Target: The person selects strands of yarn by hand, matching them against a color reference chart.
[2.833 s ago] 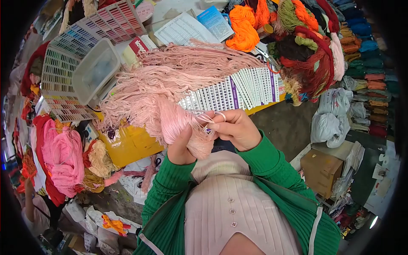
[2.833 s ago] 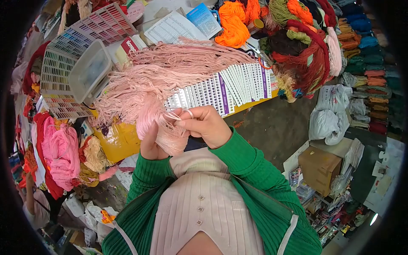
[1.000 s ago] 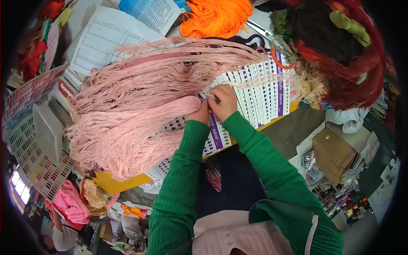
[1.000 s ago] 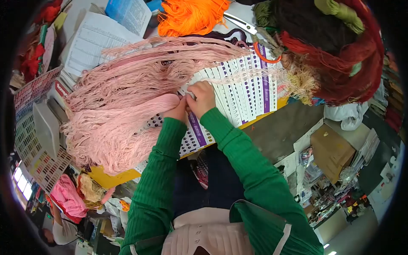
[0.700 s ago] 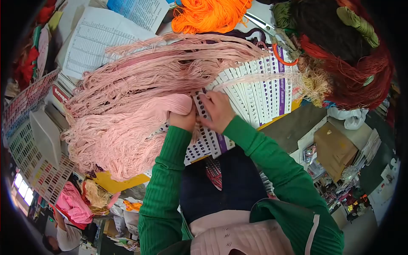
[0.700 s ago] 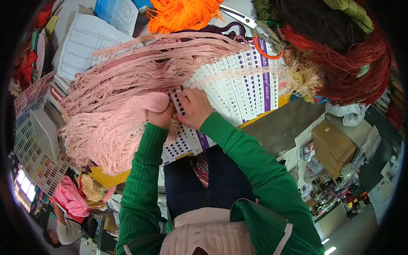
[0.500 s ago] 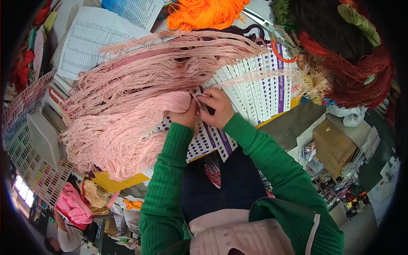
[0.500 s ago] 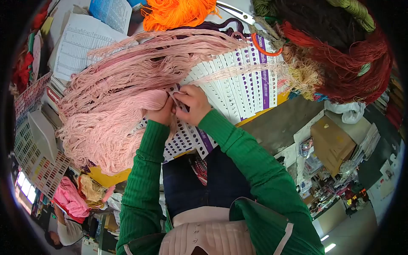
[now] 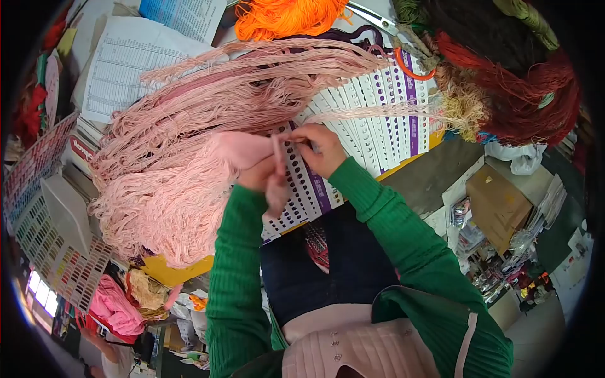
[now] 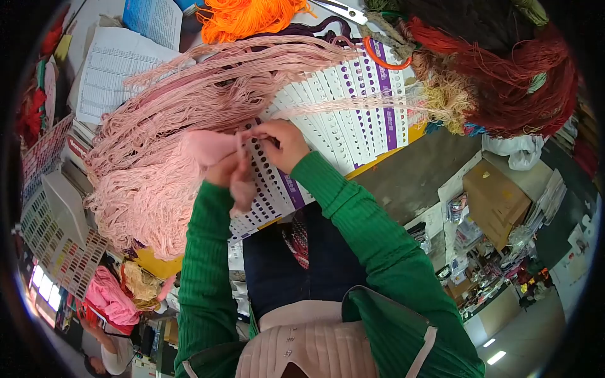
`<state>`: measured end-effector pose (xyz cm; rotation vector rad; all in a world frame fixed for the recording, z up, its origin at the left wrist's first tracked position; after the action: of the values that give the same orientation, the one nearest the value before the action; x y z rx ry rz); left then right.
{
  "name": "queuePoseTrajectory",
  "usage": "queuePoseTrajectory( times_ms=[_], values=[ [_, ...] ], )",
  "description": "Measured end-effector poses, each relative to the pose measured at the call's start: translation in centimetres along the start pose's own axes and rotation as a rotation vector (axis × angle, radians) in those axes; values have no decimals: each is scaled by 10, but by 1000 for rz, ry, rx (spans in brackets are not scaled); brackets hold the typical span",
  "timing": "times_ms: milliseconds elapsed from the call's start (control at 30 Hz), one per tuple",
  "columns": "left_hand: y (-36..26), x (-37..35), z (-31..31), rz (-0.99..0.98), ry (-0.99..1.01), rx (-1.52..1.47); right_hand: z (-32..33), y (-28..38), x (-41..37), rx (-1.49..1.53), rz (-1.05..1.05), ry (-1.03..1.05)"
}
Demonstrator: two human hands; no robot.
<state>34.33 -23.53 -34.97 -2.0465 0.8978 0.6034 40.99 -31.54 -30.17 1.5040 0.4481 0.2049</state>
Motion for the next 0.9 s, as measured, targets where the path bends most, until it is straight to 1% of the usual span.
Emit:
queuePoseTrajectory(
  times_ms=[33, 100, 133, 167, 200, 233, 267, 300, 333, 367, 400, 433, 500, 533, 567, 600, 667, 700, 733, 767, 800, 833, 867, 900],
  values=[
    [2, 4, 6, 56, -151, 177, -1, 1, 1, -5, -1, 1],
    [-1, 11, 14, 87, -207, 458, 0, 7, 6, -111, 53, -44],
    [-22, 6, 4, -86, -155, 715, 1, 10, 7, -161, 78, -70],
    [-16, -4, 2, -56, -139, 699, -4, 14, 8, -262, 132, -58],
    [-12, -12, 3, -29, -125, 690, -3, 16, 8, -259, 136, -68],
    [-12, -15, -5, -7, -17, 677, -3, 7, 7, -178, 32, -66],
    [-15, -18, -5, -5, -21, 691, -5, -1, 7, -94, -70, -60],
    [-22, -17, -2, -22, -92, 644, -1, -10, 4, -15, -157, -95],
    [-28, -16, -3, -39, -157, 594, 0, -8, 4, 48, -121, -117],
    [-35, -12, -9, -115, -182, 641, 3, -8, 4, 105, -87, -138],
    [-37, -9, -9, -149, -196, 922, 4, -10, 5, 156, -71, -142],
    [-33, -5, 1, -167, -268, 895, 4, -11, 5, 150, -72, -139],
    [-26, -1, 22, -209, -410, 840, 5, -4, 6, -16, -4, -139],
    [-38, -24, 25, -222, -569, 456, -1, -8, 8, -117, -72, -53],
    [-39, -30, 51, -127, -589, 655, -4, -2, 7, -294, -21, -71],
    [-40, -42, 70, -10, -522, 781, -10, 5, 8, -468, 33, -93],
    [-29, -105, 132, 137, -603, 452, -14, 1, 8, -488, 11, -105],
    [-48, -145, 139, 136, -654, 334, -15, -4, 8, -536, -33, -98],
    [-60, -171, 179, -8, -542, 172, -16, -7, 9, -583, -75, -90],
    [-79, -212, 229, -43, -581, 360, -16, -5, 10, -578, -61, -98],
    [-99, -255, 276, -123, -625, 367, -16, -4, 10, -599, -87, -94],
    [-128, -281, 274, -253, -723, 426, -17, -5, 11, -619, -110, -85],
    [-156, -309, 268, -377, -827, 495, -17, -4, 11, -639, -66, -103],
    [-195, -333, 206, -556, -979, 617, -19, -7, 11, -646, -106, -59]
  ],
)
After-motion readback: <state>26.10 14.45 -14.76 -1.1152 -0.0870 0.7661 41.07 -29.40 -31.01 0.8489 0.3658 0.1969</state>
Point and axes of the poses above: each hand's wrist, its own x-axis towards the middle knuckle, its own z-axis out of the back of the hand, y = z × x, the point moved 10 cm from there along x, towards the middle knuckle, and after that the axes turned 10 degrees about x, right-handed, at the moved point
